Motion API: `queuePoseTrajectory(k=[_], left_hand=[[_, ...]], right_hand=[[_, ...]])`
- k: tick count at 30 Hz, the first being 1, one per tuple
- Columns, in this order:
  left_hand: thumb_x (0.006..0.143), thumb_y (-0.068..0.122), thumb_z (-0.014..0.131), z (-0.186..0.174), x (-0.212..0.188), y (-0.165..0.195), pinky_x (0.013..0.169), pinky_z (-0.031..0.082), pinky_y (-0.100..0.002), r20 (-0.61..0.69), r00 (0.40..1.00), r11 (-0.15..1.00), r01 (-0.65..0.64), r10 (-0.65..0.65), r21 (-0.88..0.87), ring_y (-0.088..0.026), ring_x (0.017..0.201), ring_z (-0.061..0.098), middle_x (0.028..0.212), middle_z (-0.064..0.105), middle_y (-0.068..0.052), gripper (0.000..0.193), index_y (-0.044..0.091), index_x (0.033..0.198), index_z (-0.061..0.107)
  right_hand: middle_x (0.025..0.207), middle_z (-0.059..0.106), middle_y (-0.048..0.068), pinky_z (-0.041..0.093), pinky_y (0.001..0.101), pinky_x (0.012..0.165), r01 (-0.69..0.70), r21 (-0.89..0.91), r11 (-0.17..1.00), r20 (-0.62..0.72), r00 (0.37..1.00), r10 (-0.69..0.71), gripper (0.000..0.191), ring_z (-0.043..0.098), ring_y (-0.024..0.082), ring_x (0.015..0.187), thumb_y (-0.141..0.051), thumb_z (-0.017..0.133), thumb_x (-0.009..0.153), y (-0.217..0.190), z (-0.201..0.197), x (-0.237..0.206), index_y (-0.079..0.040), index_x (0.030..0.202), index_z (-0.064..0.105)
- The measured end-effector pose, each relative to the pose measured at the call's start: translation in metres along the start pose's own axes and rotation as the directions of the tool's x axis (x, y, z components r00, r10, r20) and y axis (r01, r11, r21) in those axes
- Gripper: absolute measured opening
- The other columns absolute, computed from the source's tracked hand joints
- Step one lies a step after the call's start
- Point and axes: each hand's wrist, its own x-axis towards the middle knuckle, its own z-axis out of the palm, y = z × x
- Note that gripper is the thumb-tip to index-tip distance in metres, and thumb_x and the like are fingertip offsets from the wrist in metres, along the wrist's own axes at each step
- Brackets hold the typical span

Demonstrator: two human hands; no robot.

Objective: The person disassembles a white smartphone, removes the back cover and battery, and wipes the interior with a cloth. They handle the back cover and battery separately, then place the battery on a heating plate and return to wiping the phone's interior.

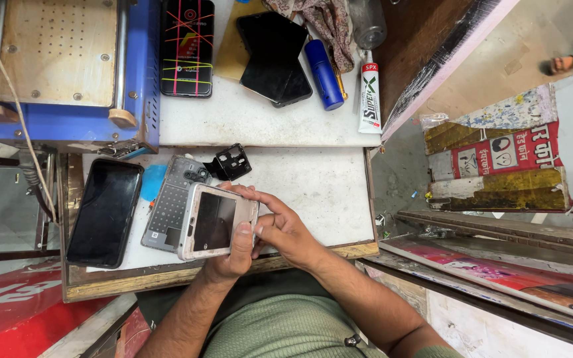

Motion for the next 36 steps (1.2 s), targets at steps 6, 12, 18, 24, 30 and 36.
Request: queuePoseTrajectory(k=[6,12,18,24,30,36], left_hand=[[0.099,0.016,0.053,0.005,-0.002,0.000,0.127,0.038,-0.050,0.012,1.000,0.999,-0.003,0.003,-0.045,-0.024,0.133,0.050,0.135,0.050,-0.014,0.064,0.001,0.155,0.025],[0.100,0.017,0.053,0.001,0.000,0.001,0.127,0.040,-0.050,-0.001,1.000,1.000,0.007,-0.007,0.003,-0.024,0.132,0.051,0.134,0.051,-0.014,0.065,0.000,0.155,0.025],[0.098,0.018,0.053,0.003,-0.001,0.003,0.126,0.043,-0.050,0.032,0.999,0.995,-0.026,0.023,0.094,-0.025,0.132,0.054,0.135,0.052,-0.015,0.064,-0.001,0.154,0.029],[0.100,0.016,0.052,0.001,0.003,0.005,0.127,0.042,-0.049,0.021,1.000,0.999,-0.017,0.016,0.046,-0.026,0.133,0.053,0.137,0.052,-0.016,0.064,-0.002,0.155,0.026],[0.097,0.016,0.054,0.007,0.007,0.010,0.126,0.043,-0.049,0.049,0.997,0.994,-0.062,0.058,0.088,-0.025,0.130,0.055,0.134,0.055,-0.016,0.064,-0.001,0.153,0.030],[0.099,0.018,0.053,0.005,0.011,0.012,0.127,0.042,-0.050,0.027,0.999,0.999,-0.033,0.031,0.042,-0.024,0.130,0.054,0.132,0.054,-0.014,0.063,0.000,0.154,0.029]], right_hand=[[0.115,0.073,0.006,0.062,0.0331,0.077,-0.039,0.096,0.995,-0.219,0.974,0.060,0.056,0.072,0.017,0.092,-0.021,0.048,0.107,0.008,0.006,0.001,0.004,0.156,0.036],[0.097,0.069,0.017,0.063,0.0343,0.072,-0.005,-0.024,1.000,-0.015,1.000,0.004,0.062,0.072,0.019,0.087,-0.017,0.056,0.105,0.000,0.000,-0.001,-0.009,0.160,0.029],[0.110,0.074,0.006,0.062,0.0295,0.075,-0.125,0.331,0.935,-0.369,0.895,0.250,0.059,0.073,0.015,0.092,-0.013,0.051,0.096,-0.001,0.013,0.004,0.008,0.150,0.039],[0.102,0.068,0.016,0.064,0.0328,0.075,0.009,-0.011,1.000,0.006,1.000,-0.009,0.058,0.071,0.017,0.091,-0.015,0.053,0.105,-0.003,-0.002,0.000,-0.011,0.158,0.032],[0.111,0.072,0.008,0.062,0.0306,0.075,-0.023,0.107,0.994,-0.209,0.977,0.045,0.051,0.070,0.015,0.089,-0.020,0.051,0.107,0.012,0.000,0.003,0.000,0.153,0.041],[0.094,0.069,0.013,0.062,0.0324,0.073,0.031,0.061,0.998,-0.017,0.999,-0.030,0.059,0.070,0.017,0.085,-0.014,0.056,0.103,0.006,-0.005,0.001,-0.008,0.159,0.036]])
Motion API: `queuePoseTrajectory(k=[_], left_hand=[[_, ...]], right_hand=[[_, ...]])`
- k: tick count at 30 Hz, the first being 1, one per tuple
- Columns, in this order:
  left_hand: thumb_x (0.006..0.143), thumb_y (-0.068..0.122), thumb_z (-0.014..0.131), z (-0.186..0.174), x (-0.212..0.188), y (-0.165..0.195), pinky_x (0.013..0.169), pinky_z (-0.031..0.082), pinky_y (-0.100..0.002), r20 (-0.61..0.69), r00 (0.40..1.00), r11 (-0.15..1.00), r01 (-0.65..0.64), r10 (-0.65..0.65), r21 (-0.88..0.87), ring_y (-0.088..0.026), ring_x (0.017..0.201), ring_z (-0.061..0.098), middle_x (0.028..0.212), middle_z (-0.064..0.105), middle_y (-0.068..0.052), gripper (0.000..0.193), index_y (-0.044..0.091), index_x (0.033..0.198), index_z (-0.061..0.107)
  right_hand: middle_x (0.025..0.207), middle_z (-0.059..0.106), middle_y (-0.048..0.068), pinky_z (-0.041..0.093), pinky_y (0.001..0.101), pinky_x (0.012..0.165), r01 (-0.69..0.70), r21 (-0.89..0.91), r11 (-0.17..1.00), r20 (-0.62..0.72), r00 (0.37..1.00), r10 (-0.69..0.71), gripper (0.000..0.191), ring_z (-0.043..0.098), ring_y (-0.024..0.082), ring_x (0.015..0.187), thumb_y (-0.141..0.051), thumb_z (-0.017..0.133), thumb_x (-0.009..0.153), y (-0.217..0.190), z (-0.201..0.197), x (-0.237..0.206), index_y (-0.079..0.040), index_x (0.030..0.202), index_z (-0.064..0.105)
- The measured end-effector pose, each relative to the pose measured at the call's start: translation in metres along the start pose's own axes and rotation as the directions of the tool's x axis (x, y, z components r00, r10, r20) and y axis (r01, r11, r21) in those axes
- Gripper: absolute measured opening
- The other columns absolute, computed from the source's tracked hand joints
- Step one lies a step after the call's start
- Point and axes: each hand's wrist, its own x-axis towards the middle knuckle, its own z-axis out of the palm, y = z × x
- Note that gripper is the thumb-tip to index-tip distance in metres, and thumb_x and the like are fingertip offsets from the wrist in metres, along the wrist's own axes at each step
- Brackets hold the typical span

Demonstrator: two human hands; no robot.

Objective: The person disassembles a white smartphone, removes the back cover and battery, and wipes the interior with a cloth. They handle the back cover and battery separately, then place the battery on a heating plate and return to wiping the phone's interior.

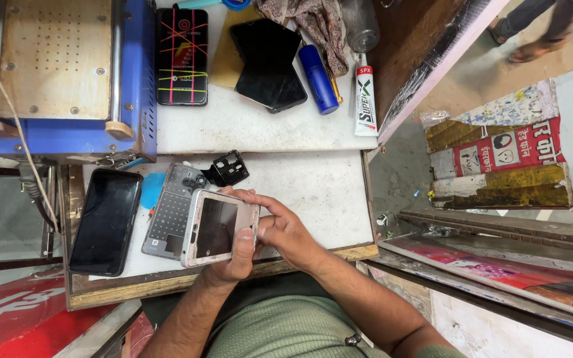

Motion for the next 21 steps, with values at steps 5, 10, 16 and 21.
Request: queuePoseTrajectory(k=[5,10,16,21], left_hand=[[0.097,0.021,0.055,0.001,0.000,0.002,0.125,0.045,-0.049,0.008,1.000,0.998,-0.003,0.003,0.062,-0.024,0.128,0.057,0.130,0.056,-0.014,0.059,0.001,0.149,0.038],[0.097,0.020,0.055,0.002,-0.002,0.001,0.125,0.044,-0.049,0.001,1.000,1.000,-0.004,0.004,0.030,-0.023,0.128,0.056,0.130,0.056,-0.014,0.062,0.000,0.152,0.033],[0.098,0.018,0.055,0.001,-0.003,-0.002,0.125,0.044,-0.051,-0.005,1.000,1.000,0.002,-0.002,0.012,-0.025,0.129,0.055,0.132,0.054,-0.015,0.063,-0.001,0.153,0.032],[0.098,0.018,0.054,0.003,-0.007,-0.005,0.125,0.044,-0.051,0.033,0.998,0.993,-0.065,0.062,0.095,-0.026,0.130,0.055,0.134,0.054,-0.016,0.066,-0.001,0.155,0.027]], right_hand=[[0.107,0.068,0.014,0.060,0.0314,0.069,-0.021,0.027,0.999,-0.071,0.997,0.023,0.051,0.069,0.016,0.085,-0.015,0.052,0.107,0.004,-0.001,0.001,-0.007,0.155,0.040],[0.114,0.067,0.015,0.060,0.0312,0.074,-0.015,0.043,0.999,-0.129,0.991,0.021,0.046,0.068,0.015,0.089,-0.015,0.050,0.109,0.009,-0.001,0.001,-0.002,0.153,0.045],[0.103,0.067,0.014,0.062,0.0338,0.076,0.025,-0.032,0.999,0.002,1.000,-0.025,0.054,0.069,0.017,0.085,-0.009,0.051,0.105,0.000,-0.001,-0.001,-0.009,0.158,0.040],[0.126,0.066,0.008,0.065,0.0329,0.088,-0.017,-0.032,0.999,-0.182,0.983,0.011,0.042,0.071,0.013,0.104,-0.014,0.045,0.104,0.003,0.006,0.000,-0.002,0.145,0.047]])
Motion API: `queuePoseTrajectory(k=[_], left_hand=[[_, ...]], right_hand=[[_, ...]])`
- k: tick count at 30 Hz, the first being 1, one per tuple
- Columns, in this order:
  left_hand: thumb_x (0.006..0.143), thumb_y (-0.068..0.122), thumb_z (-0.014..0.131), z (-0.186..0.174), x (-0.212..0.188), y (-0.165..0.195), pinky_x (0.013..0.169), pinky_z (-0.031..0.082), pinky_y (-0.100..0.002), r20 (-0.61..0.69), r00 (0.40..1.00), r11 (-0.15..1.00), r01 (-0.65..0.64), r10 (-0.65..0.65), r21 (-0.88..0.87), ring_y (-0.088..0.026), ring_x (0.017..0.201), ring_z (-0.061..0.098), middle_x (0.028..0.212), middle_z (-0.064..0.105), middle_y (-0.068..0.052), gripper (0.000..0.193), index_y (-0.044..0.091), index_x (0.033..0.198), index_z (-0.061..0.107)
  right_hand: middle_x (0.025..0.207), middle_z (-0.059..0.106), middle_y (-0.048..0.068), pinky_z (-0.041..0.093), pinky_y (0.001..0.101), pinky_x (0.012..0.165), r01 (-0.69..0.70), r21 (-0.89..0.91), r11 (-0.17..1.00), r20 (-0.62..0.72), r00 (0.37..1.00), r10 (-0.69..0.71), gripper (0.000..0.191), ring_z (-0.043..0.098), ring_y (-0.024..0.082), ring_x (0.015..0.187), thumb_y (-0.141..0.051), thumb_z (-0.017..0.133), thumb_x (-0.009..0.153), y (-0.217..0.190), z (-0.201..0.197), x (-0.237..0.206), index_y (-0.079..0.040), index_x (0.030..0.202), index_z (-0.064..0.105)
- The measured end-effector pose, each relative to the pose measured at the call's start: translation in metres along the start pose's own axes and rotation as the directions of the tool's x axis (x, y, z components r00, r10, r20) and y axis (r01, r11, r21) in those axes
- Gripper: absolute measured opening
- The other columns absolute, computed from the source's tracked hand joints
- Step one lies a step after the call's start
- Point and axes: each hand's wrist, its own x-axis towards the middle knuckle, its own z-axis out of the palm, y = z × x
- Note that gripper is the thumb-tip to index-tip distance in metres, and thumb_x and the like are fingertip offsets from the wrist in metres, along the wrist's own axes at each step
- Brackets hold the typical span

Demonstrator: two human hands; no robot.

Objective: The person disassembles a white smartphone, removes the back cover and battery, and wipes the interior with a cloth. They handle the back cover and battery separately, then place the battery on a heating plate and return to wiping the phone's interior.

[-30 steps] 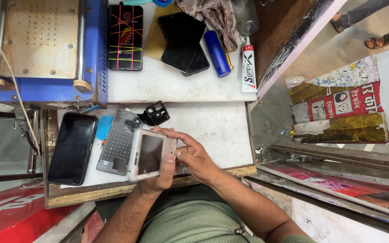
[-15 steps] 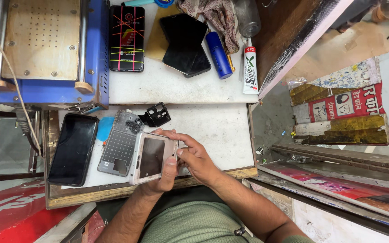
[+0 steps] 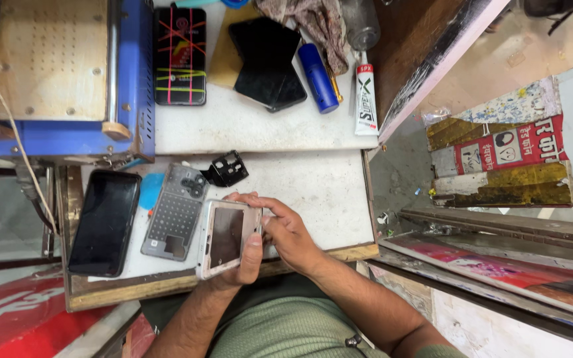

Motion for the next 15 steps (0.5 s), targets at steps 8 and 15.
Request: queuePoseTrajectory(k=[8,15], left_hand=[[0.099,0.015,0.053,-0.006,-0.005,0.001,0.125,0.046,-0.051,-0.035,0.999,0.999,0.037,-0.038,-0.032,-0.029,0.132,0.056,0.137,0.055,-0.019,0.064,-0.001,0.156,0.028],[0.097,0.017,0.054,-0.001,-0.006,0.003,0.125,0.043,-0.051,-0.016,1.000,1.000,-0.012,0.012,-0.015,-0.027,0.131,0.055,0.135,0.053,-0.017,0.068,0.001,0.157,0.027]], right_hand=[[0.109,0.069,0.009,0.060,0.0325,0.077,0.054,-0.035,0.998,0.137,0.989,-0.048,0.048,0.068,0.014,0.085,-0.007,0.049,0.103,-0.001,-0.004,-0.002,-0.006,0.150,0.047],[0.105,0.068,0.011,0.058,0.0301,0.078,0.055,0.067,0.996,0.036,0.998,-0.058,0.037,0.066,0.014,0.086,-0.017,0.047,0.117,0.014,-0.007,-0.002,0.000,0.150,0.054]])
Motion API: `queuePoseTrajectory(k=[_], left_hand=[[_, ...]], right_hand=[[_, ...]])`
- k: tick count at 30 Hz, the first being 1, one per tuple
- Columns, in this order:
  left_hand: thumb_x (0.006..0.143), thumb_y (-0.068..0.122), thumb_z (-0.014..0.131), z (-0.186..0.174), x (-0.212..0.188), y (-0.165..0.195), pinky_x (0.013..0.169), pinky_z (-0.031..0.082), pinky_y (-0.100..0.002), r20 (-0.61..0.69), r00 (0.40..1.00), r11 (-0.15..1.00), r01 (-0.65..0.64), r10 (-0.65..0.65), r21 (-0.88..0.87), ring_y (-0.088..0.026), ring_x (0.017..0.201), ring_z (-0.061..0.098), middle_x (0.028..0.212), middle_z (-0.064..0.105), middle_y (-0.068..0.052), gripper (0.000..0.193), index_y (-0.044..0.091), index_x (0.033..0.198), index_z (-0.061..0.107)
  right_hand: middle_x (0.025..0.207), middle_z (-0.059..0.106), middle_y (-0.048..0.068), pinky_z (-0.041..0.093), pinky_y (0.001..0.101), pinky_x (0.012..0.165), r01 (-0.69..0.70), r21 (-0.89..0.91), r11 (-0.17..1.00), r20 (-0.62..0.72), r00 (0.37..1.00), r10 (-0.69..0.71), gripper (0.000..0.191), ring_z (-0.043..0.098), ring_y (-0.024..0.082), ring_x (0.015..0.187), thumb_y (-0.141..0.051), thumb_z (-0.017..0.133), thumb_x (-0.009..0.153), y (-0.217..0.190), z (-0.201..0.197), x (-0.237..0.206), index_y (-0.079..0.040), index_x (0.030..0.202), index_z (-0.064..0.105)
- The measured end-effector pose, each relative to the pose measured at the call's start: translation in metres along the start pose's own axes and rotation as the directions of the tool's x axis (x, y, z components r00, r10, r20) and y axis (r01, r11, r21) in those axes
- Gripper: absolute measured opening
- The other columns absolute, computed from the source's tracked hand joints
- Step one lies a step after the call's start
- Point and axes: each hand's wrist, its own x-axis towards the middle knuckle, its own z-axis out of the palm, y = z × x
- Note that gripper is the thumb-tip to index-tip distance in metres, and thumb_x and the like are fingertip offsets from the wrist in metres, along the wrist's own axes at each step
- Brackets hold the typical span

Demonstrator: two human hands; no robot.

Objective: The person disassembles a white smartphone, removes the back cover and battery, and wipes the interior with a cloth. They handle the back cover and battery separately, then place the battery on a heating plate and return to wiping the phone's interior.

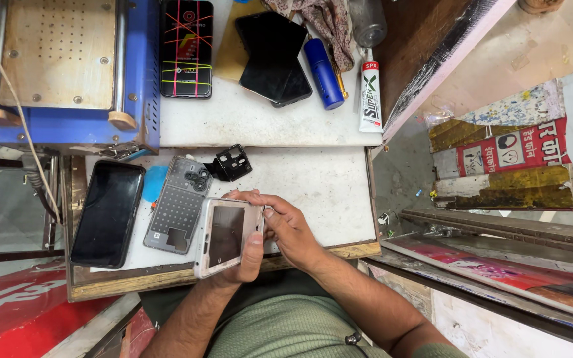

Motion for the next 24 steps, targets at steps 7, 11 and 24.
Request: queuePoseTrajectory(k=[7,11,24], left_hand=[[0.100,0.016,0.053,-0.001,0.004,-0.001,0.127,0.043,-0.052,-0.014,0.999,0.993,0.038,-0.040,-0.112,-0.025,0.130,0.054,0.134,0.053,-0.017,0.065,0.001,0.157,0.027],[0.098,0.020,0.054,0.001,0.002,0.000,0.124,0.043,-0.049,-0.001,1.000,0.997,0.014,-0.014,-0.071,-0.024,0.129,0.055,0.133,0.055,-0.017,0.067,0.002,0.157,0.029],[0.099,0.022,0.055,-0.004,0.000,-0.002,0.094,0.056,-0.035,0.010,0.989,0.968,0.144,-0.146,-0.204,-0.023,0.118,0.058,0.135,0.054,-0.017,0.067,0.003,0.156,0.025]], right_hand=[[0.103,0.068,0.010,0.059,0.0308,0.079,-0.005,-0.009,1.000,0.107,0.994,0.006,0.042,0.067,0.014,0.089,-0.014,0.050,0.108,-0.007,-0.001,0.000,-0.007,0.150,0.047],[0.109,0.067,0.009,0.058,0.0293,0.077,-0.033,-0.057,0.998,0.028,0.999,0.035,0.035,0.066,0.012,0.089,-0.020,0.044,0.111,-0.008,0.001,0.001,-0.004,0.142,0.052],[0.101,0.067,0.012,0.060,0.0320,0.070,-0.085,0.024,0.996,0.084,0.993,0.082,0.053,0.067,0.016,0.083,-0.024,0.056,0.105,-0.019,0.006,0.000,-0.001,0.151,0.044]])
